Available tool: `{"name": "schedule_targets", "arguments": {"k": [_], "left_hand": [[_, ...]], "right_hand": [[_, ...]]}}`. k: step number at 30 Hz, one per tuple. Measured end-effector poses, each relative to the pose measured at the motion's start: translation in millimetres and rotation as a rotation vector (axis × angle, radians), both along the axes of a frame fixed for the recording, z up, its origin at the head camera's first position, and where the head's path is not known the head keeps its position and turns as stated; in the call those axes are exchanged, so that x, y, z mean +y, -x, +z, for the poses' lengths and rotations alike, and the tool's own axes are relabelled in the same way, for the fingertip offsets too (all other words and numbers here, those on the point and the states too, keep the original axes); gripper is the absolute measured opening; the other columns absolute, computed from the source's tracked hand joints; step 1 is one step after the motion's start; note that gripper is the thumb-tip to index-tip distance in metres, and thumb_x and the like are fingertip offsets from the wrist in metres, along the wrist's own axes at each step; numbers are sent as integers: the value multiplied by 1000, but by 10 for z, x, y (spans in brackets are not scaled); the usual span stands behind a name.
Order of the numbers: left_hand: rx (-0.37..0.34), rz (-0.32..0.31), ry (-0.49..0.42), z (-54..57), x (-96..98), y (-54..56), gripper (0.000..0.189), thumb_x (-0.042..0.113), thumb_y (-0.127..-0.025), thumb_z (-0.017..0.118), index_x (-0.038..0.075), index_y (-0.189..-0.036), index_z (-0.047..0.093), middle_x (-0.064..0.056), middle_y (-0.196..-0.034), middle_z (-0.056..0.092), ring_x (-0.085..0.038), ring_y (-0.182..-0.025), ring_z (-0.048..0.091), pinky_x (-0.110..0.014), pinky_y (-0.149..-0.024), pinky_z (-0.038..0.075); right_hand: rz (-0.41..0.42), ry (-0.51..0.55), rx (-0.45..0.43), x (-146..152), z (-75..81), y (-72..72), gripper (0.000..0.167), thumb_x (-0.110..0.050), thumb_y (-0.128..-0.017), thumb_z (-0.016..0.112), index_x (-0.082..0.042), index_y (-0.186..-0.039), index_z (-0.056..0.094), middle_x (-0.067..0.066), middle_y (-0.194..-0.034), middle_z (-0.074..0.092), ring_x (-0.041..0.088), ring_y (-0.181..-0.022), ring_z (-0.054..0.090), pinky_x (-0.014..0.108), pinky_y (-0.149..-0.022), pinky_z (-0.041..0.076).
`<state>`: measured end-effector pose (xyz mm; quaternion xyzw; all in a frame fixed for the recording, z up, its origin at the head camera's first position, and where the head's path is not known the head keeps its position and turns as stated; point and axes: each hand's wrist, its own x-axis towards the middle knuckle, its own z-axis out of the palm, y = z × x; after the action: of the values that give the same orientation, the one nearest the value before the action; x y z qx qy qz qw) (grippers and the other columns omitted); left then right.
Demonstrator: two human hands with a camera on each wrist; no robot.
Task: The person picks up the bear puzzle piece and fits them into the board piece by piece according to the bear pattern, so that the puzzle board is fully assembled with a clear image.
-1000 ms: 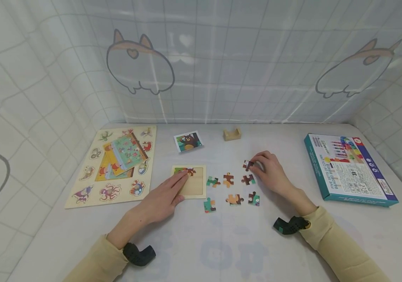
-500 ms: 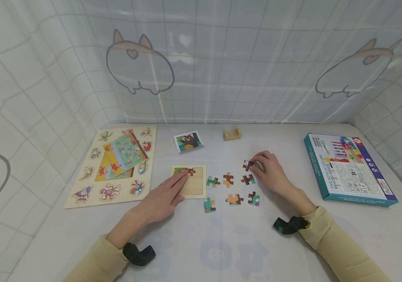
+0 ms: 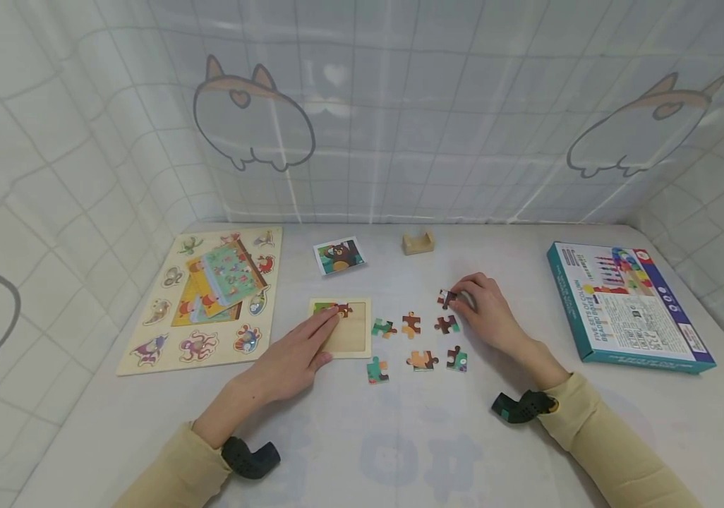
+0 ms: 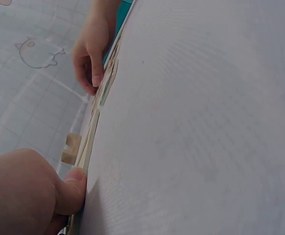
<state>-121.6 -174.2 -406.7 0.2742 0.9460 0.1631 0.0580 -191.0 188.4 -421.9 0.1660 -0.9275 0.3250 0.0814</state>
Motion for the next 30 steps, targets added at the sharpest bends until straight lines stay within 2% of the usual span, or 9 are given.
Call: {"name": "schedule_targets", "arguments": {"k": [9,15,21,25,30], "left_hand": [[-5,2,-12,-3,3,7,62,23,-105,51,0,-157,26,-11,-166,20,-31,-152,23,-48,-122,27],[-8,9,-12,1,4,10,62,23,-105,51,1,-157,27,-11,-166,20,-30,-152,23,-47,-122,27],[-29,10,2,5,1,10,63,24,-105,51,2,-157,25,-10,-167,18,-29,-153,21,-47,-123,26],[-40,18,8,10,-4,8,63,25,-105,50,3,-158,25,-9,-167,18,-28,-153,20,-46,-123,26],[-37,16,7,8,-8,9,62,26,-105,49,3,-158,25,-8,-167,18,-28,-153,21,-46,-123,26]], "right_hand": [[2,-4,29,14,-17,11,19,-7,-94,68,4,-110,67,19,-117,57,35,-108,48,50,-92,42],[8,-2,8,18,14,12,21,-7,-96,66,5,-112,65,20,-118,57,36,-111,48,52,-96,43],[50,38,-20,-48,165,-24,24,-8,-98,64,5,-118,62,20,-122,58,36,-118,49,54,-102,43],[82,51,-20,-222,291,-55,25,-8,-97,65,3,-119,62,18,-122,59,36,-118,49,53,-102,44],[133,63,14,-474,366,-66,23,-8,-96,66,2,-117,63,16,-119,60,37,-115,51,50,-99,46]]}}
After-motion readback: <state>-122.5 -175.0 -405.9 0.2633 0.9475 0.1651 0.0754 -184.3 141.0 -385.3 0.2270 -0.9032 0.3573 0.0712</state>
